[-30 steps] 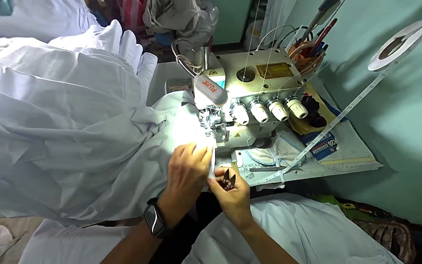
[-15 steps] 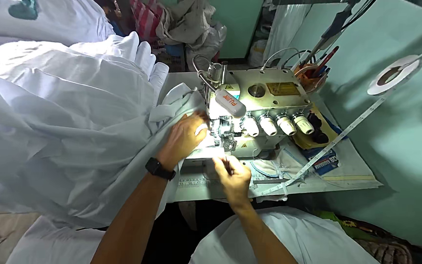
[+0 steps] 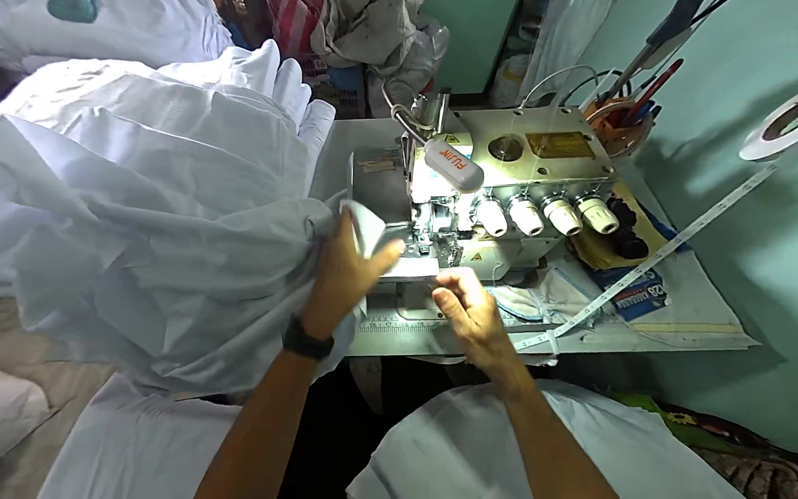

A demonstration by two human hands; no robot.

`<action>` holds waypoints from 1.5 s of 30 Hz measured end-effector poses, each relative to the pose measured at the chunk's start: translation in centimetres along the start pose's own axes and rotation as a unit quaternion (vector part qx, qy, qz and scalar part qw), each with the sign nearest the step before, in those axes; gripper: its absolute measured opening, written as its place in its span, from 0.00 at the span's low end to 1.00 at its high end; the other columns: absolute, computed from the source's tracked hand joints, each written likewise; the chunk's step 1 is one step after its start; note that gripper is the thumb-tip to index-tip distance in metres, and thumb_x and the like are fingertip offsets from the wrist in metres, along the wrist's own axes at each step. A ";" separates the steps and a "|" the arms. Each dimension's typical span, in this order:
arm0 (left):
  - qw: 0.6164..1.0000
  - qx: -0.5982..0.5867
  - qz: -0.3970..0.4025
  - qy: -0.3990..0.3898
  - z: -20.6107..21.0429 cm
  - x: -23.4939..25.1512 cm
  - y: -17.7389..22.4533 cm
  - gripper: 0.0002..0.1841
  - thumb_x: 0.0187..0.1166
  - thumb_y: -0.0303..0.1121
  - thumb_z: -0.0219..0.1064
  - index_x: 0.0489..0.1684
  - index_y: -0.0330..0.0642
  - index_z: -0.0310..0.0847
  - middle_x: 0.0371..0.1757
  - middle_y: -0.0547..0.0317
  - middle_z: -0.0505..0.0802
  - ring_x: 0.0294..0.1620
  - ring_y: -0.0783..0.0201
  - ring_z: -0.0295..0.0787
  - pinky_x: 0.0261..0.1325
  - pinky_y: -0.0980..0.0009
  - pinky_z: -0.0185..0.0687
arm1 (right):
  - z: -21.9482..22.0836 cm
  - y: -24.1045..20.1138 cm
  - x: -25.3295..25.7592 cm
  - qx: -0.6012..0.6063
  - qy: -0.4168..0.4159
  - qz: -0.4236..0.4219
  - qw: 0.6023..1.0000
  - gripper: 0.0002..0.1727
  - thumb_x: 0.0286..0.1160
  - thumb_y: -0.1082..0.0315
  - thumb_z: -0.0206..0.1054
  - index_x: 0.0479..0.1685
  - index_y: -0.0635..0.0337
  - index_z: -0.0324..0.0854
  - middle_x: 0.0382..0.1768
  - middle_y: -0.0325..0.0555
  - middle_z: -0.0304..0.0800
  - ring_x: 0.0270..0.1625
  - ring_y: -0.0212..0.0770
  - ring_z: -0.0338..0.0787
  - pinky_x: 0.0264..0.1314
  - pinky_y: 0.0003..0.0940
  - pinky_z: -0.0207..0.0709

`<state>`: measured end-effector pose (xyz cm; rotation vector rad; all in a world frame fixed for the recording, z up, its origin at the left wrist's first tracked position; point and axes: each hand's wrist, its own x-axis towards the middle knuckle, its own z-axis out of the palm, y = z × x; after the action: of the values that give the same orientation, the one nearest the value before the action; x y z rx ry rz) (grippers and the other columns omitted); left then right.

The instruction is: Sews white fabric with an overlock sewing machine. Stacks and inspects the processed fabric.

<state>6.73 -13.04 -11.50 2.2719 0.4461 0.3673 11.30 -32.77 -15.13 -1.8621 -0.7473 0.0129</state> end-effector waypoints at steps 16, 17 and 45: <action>0.964 -0.123 0.235 0.002 -0.6 -15.1 -3.5 0.10 0.85 0.29 0.60 0.46 0.30 0.84 0.47 0.49 0.94 0.55 0.71 0.90 0.65 0.78 0.82 | 3.4 -0.4 -1.2 -0.090 0.045 -0.123 0.987 0.14 0.77 0.65 0.68 0.39 0.71 0.89 0.28 0.51 0.87 0.26 0.39 0.84 0.29 0.31 0.79; 0.956 -0.168 0.242 -0.011 -0.4 -16.0 -4.0 0.11 0.89 0.34 0.58 0.47 0.34 0.80 0.51 0.53 0.92 0.60 0.74 0.87 0.69 0.79 0.79 | 4.0 0.4 -2.3 -0.079 0.047 -0.120 0.989 0.15 0.76 0.64 0.69 0.40 0.71 0.89 0.28 0.52 0.87 0.26 0.38 0.84 0.30 0.28 0.78; 0.900 -0.312 0.201 -0.227 -2.1 -18.7 -4.8 0.08 0.84 0.31 0.63 0.43 0.32 0.78 0.48 0.51 0.93 0.51 0.77 0.88 0.56 0.86 0.80 | 2.1 1.1 -5.5 0.018 0.042 0.033 0.998 0.10 0.76 0.71 0.65 0.37 0.69 0.89 0.29 0.43 0.88 0.30 0.22 0.82 0.37 0.16 0.76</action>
<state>-11.81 -16.59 -16.01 1.7135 -0.3537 0.1374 6.65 -33.97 -18.74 -1.8404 -0.6234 -0.0090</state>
